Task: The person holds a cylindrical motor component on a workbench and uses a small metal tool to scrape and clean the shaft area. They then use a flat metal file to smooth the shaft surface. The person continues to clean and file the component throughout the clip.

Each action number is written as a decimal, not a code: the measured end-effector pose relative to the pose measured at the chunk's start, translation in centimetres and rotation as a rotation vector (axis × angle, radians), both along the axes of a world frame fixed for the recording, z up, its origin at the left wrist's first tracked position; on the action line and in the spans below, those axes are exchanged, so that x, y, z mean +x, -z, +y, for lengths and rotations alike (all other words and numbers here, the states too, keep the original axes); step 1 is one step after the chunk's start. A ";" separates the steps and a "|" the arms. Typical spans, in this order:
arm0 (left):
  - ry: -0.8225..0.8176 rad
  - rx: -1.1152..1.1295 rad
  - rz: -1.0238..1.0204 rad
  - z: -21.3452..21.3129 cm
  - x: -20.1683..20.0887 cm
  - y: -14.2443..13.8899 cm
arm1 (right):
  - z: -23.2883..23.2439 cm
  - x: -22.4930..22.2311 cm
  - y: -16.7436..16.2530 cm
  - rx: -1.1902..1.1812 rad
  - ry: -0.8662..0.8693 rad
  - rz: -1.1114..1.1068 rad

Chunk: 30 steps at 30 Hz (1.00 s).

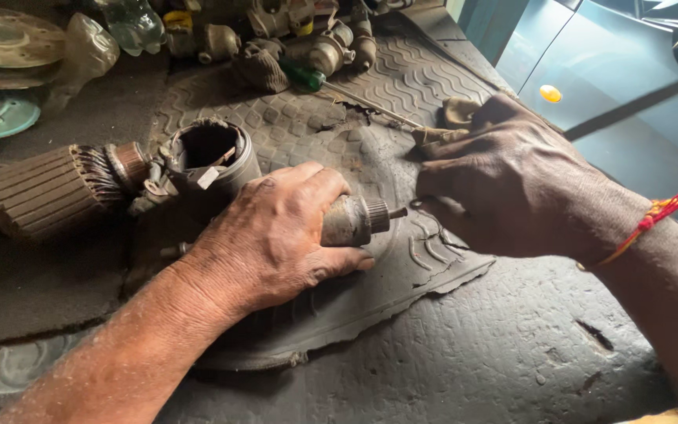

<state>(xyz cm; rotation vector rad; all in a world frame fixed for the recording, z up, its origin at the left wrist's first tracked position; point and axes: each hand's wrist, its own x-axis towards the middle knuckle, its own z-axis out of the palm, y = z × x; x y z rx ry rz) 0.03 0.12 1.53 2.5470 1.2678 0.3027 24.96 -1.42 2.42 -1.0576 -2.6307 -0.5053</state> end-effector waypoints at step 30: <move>-0.023 -0.081 -0.024 0.2 -0.1 -0.2 | -0.8 -1.1 -0.3 0.013 -0.153 0.207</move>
